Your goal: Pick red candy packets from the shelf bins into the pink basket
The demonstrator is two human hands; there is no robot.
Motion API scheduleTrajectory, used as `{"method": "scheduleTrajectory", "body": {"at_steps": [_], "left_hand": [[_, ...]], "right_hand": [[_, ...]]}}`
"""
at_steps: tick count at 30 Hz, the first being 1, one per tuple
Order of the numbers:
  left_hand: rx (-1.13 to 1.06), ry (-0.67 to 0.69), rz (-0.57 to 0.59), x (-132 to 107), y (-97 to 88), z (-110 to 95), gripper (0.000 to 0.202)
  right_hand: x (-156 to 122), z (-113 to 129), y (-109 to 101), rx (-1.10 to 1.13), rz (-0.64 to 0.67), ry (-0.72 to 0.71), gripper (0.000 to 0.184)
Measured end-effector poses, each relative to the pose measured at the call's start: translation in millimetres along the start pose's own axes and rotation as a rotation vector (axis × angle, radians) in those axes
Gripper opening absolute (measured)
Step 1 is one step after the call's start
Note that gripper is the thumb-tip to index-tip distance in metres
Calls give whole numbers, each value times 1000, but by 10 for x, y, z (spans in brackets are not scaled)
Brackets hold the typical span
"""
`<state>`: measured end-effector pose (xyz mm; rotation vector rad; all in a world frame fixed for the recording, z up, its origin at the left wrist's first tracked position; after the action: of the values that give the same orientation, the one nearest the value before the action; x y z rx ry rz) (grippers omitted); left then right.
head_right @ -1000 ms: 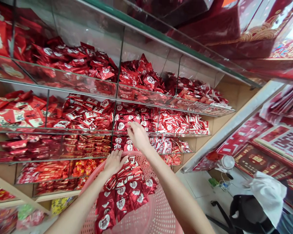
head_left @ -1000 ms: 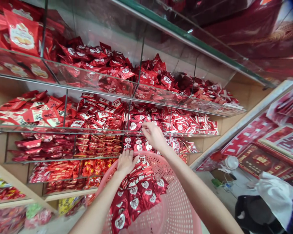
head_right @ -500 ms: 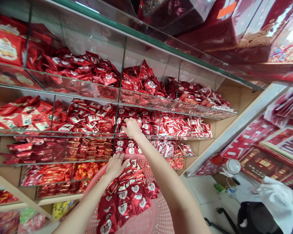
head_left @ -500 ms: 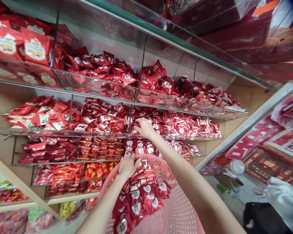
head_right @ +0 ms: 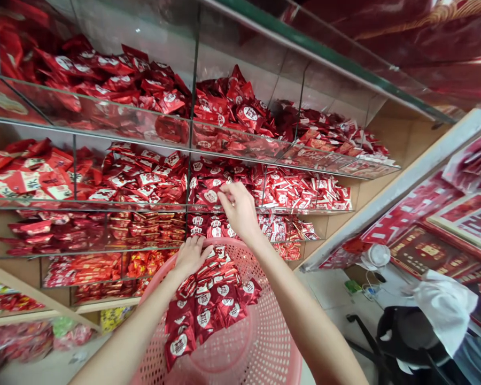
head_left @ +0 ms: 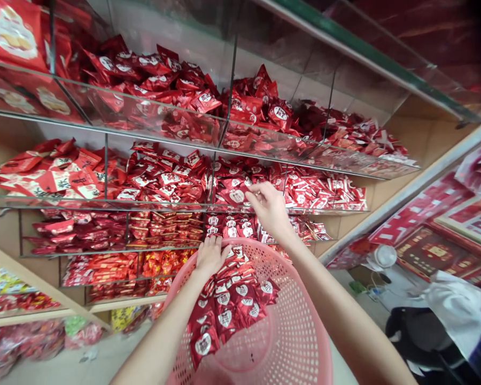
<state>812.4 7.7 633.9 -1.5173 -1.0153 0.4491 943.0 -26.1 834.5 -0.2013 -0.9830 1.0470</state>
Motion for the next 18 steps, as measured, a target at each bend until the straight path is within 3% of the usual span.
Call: {"method": "scheduleTrajectory", "body": {"at_steps": [2, 4, 10, 13, 18], "left_hand": [[4, 2, -9, -1, 0, -4, 54], [-4, -2, 1, 0, -1, -8, 53], [-23, -30, 14, 8, -11, -22, 52], [-23, -26, 7, 10, -7, -23, 52], [-21, -10, -5, 10, 11, -7, 53]], "right_hand": [[-331, -54, -65, 98, 30, 114, 16], [-686, -208, -23, 227, 147, 260, 19], [-1598, -954, 454, 447, 551, 661, 29], [-1871, -1190, 674, 421, 644, 829, 30], [-2080, -1270, 897, 420, 693, 1029, 26]]}}
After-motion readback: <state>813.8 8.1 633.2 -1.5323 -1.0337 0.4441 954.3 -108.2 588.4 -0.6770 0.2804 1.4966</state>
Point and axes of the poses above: each hand's wrist, its own x-axis towards the middle knuckle, its own y-axis out of the palm, z = x × y, the point moved 2 cm from there along x, towards the middle knuckle, and after that the axes turned 11 degrees about y, right-handed, at the moved point
